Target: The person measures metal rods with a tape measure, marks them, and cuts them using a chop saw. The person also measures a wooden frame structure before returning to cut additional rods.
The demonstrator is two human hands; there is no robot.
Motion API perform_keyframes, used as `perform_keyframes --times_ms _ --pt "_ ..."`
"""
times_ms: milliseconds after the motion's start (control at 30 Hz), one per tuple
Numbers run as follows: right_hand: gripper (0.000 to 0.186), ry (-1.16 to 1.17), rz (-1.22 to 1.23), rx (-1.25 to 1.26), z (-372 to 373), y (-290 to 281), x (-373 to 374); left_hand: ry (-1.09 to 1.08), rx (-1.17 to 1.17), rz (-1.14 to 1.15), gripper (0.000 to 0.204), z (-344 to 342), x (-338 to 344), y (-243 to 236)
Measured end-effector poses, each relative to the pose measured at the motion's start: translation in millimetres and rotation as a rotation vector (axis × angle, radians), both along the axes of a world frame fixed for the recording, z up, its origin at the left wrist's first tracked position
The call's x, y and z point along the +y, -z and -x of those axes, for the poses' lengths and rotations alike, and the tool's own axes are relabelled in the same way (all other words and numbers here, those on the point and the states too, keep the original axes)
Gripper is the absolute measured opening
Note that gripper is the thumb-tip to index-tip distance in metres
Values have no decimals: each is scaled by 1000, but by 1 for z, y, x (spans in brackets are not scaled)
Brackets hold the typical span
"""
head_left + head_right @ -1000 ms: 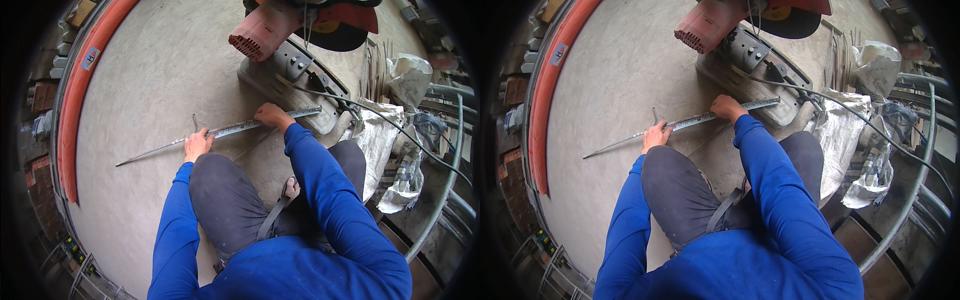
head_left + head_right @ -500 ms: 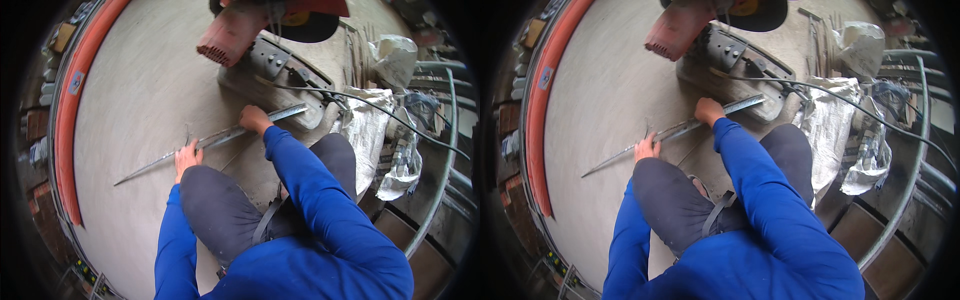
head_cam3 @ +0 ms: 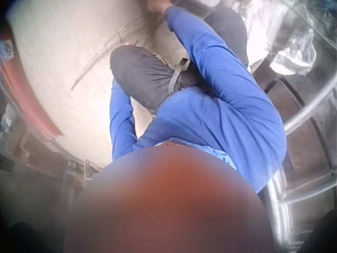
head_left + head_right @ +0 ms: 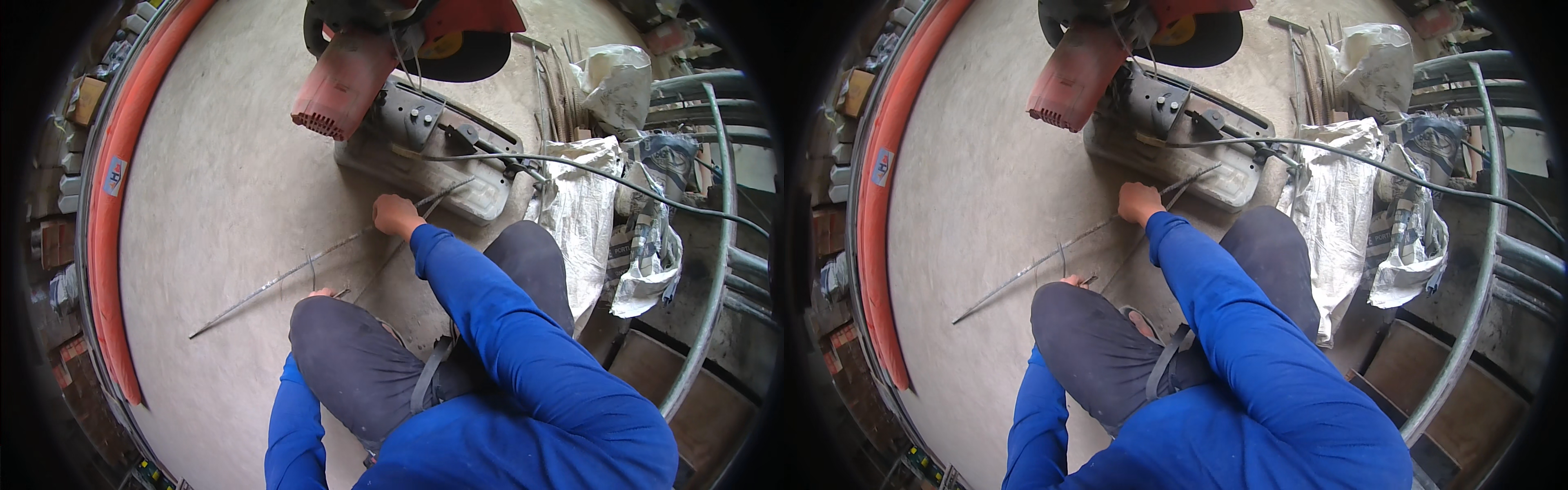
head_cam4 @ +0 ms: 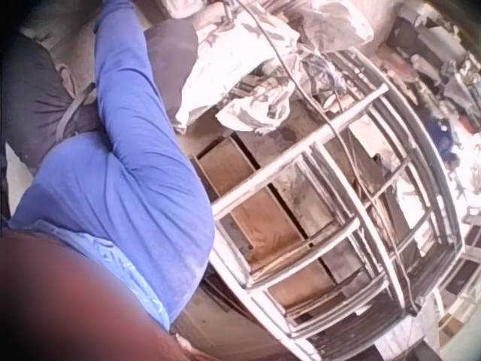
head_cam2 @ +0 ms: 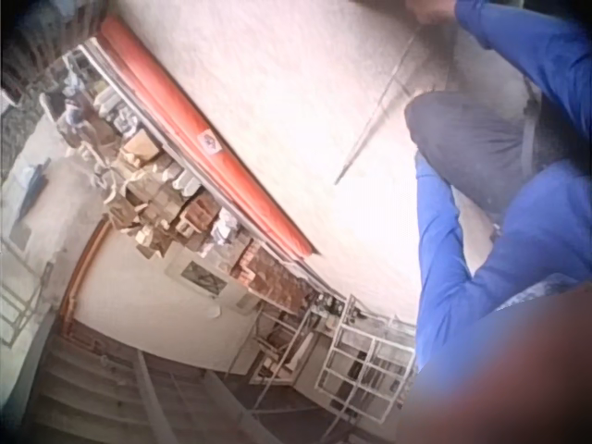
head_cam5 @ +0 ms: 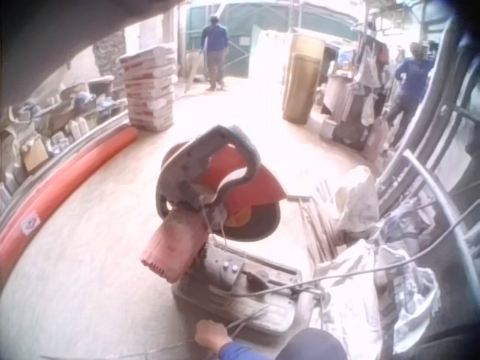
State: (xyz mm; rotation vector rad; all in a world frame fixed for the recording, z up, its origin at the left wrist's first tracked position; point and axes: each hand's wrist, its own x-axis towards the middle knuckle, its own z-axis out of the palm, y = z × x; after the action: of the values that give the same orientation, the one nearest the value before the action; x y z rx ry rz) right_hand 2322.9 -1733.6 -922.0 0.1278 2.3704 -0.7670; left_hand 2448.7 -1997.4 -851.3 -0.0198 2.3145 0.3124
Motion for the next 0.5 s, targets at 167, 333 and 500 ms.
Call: perform_keyframes --times_ms 167,333,500 --pt "28 -2 14 8 -4 1 -1 -15 190 -169 37 -16 -4 -4" --pt "28 -12 9 -21 -3 -8 -2 -34 213 -158 39 -17 -5 5" --pt "31 -35 12 -38 1 -19 0 -129 216 -231 32 -28 3 2"
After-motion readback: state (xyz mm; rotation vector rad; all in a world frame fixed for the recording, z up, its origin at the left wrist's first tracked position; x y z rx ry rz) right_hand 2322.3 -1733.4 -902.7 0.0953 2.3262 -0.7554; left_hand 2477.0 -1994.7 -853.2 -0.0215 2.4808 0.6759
